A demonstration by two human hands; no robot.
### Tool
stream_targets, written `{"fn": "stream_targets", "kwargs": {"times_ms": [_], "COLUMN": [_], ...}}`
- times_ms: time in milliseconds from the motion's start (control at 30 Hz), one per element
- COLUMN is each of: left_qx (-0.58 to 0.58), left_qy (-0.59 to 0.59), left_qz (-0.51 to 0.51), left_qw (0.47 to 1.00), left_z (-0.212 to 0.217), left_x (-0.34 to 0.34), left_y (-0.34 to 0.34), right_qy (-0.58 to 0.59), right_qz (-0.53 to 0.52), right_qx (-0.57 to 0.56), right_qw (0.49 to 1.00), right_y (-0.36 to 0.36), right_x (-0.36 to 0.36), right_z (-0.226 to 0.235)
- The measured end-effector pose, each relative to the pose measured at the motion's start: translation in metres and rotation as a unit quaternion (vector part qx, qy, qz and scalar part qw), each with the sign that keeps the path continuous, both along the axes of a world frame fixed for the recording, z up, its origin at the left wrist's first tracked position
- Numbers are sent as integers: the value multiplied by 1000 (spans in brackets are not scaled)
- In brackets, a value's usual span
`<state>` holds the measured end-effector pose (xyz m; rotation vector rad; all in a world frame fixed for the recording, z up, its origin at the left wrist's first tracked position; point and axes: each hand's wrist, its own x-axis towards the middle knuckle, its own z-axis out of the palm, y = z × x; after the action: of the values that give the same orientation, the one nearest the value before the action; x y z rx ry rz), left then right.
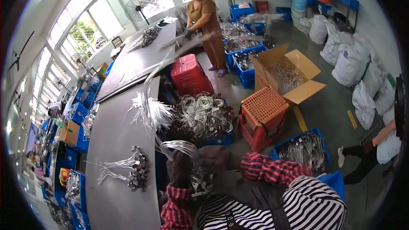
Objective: The person bundles wire harnesses with plastic ties and transfers them to a pallet. After reading a paper slip, the person takes wire assemblies from a crate and arranges them on the workbench.
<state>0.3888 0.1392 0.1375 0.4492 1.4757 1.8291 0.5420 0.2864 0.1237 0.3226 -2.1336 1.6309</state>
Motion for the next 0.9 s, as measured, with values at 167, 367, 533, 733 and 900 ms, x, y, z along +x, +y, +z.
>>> {"fn": "stream_targets", "kwargs": {"times_ms": [167, 367, 533, 733, 900], "left_qx": [48, -40, -164, -103, -85], "left_qy": [-14, 80, 248, 581, 627], "left_qz": [14, 18, -150, -194, -131], "left_qw": [999, 996, 943, 784, 763], "left_z": [-39, 15, 24, 31, 31], "left_x": [-8, 10, -14, 4, 7], "left_y": [0, 14, 0, 18, 29], "right_qy": [-93, 27, -36, -325, -343], "right_qz": [-72, 23, -85, 25, 36], "right_qx": [-118, -353, -139, -154, -76], "right_qw": [986, 935, 986, 933, 935], "right_y": [-19, -15, 26, 63, 83], "right_x": [-4, 0, 24, 122, 159], "right_z": [6, -17, -68, -32, 86]}}
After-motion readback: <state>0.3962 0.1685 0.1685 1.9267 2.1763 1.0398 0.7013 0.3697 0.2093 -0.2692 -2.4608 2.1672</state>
